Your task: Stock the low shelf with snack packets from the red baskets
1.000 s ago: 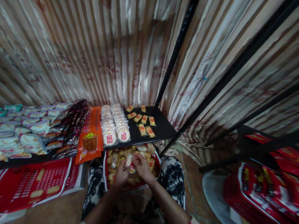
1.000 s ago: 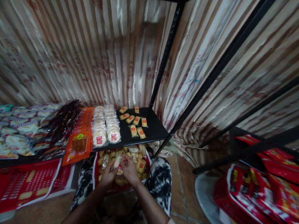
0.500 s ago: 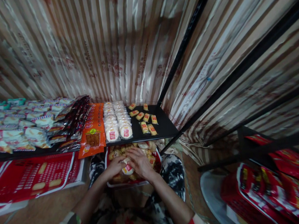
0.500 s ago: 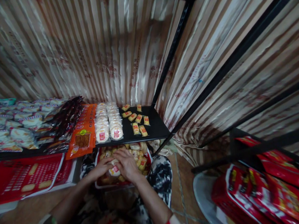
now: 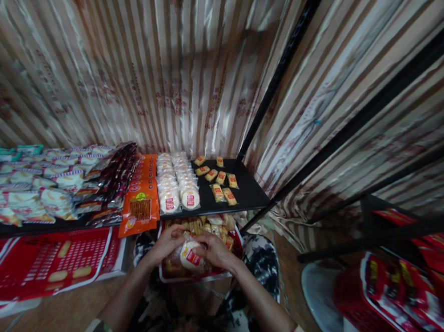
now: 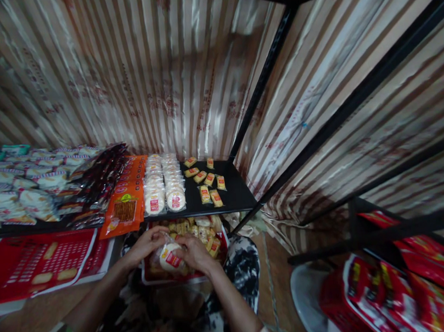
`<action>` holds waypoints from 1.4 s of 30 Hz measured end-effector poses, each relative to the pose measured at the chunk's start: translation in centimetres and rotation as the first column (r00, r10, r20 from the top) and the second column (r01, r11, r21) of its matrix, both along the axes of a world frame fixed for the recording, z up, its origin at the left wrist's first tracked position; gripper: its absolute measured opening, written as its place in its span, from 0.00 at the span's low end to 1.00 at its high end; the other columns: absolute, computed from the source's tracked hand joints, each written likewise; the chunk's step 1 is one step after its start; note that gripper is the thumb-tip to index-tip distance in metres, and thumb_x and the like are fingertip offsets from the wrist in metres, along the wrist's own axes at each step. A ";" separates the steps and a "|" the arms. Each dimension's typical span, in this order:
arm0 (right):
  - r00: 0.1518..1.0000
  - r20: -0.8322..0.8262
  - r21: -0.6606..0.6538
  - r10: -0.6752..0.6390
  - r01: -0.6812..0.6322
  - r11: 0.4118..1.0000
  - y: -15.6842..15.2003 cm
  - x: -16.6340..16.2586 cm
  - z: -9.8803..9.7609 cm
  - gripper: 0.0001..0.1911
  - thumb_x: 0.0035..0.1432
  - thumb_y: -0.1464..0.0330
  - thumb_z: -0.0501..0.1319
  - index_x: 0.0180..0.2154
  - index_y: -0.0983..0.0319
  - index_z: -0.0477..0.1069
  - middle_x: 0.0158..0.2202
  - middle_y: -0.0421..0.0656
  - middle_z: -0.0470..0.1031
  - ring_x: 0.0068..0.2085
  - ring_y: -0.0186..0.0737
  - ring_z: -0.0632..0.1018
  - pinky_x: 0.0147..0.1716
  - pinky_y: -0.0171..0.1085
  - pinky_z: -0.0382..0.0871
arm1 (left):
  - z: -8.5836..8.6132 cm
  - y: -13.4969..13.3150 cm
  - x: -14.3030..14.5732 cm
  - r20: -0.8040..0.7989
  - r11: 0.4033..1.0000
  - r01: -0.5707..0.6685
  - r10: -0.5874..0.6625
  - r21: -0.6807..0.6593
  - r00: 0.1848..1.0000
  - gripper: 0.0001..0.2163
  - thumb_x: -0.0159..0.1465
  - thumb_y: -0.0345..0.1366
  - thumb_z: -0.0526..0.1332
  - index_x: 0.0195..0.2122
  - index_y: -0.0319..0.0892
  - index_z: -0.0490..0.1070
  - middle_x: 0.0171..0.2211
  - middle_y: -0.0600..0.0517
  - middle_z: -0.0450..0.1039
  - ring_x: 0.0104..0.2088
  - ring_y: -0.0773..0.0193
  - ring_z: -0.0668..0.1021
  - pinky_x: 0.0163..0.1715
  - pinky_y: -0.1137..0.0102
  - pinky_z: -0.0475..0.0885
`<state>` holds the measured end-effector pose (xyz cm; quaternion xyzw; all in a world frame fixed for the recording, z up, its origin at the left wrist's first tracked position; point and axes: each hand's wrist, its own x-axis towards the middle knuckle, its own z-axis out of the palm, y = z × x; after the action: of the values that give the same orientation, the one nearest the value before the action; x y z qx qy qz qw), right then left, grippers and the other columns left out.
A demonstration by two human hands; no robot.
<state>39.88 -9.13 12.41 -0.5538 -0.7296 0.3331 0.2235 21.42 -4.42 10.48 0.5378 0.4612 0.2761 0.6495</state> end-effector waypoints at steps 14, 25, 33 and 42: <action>0.545 -0.673 -0.368 -0.500 0.340 0.865 5.4 -4.4 -0.9 0.19 0.41 0.54 0.64 0.31 0.62 0.71 0.25 0.39 0.73 0.27 0.36 0.72 0.29 0.35 0.66 | 2.0 -0.3 0.0 -0.260 0.559 -0.189 0.625 0.807 0.736 0.16 0.59 0.32 0.52 0.48 0.39 0.67 0.50 0.43 0.64 0.52 0.55 0.67 0.51 0.58 0.66; 0.816 -0.384 -0.021 -0.432 0.460 0.888 9.7 -6.9 -2.1 0.09 0.49 0.63 0.57 0.25 0.62 0.69 0.22 0.37 0.69 0.25 0.33 0.69 0.27 0.31 0.63 | -1.3 1.4 1.1 -0.421 0.549 -0.001 0.642 0.836 0.641 0.20 0.58 0.29 0.52 0.53 0.37 0.63 0.58 0.39 0.55 0.58 0.49 0.61 0.54 0.55 0.63; 0.900 -0.090 0.395 -0.426 0.425 0.814 8.6 -6.4 -1.5 0.18 0.54 0.69 0.55 0.48 0.62 0.68 0.46 0.50 0.71 0.47 0.45 0.70 0.47 0.43 0.64 | -1.2 2.5 1.5 -0.480 0.575 0.021 0.662 0.818 0.576 0.16 0.62 0.30 0.50 0.50 0.35 0.66 0.54 0.38 0.61 0.55 0.51 0.64 0.53 0.57 0.63; 0.888 0.066 0.583 -0.454 0.335 0.740 9.9 -2.8 -3.8 0.19 0.60 0.69 0.49 0.53 0.59 0.64 0.60 0.49 0.56 0.58 0.48 0.57 0.53 0.50 0.58 | -0.5 3.6 2.2 -0.484 0.531 0.050 0.725 0.846 0.490 0.13 0.61 0.29 0.51 0.46 0.37 0.66 0.50 0.39 0.62 0.50 0.53 0.68 0.47 0.59 0.68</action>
<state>37.04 0.75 8.61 -0.6379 -0.6783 -0.0076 0.3646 23.65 -0.82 9.93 0.7020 0.6420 0.3079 -0.0147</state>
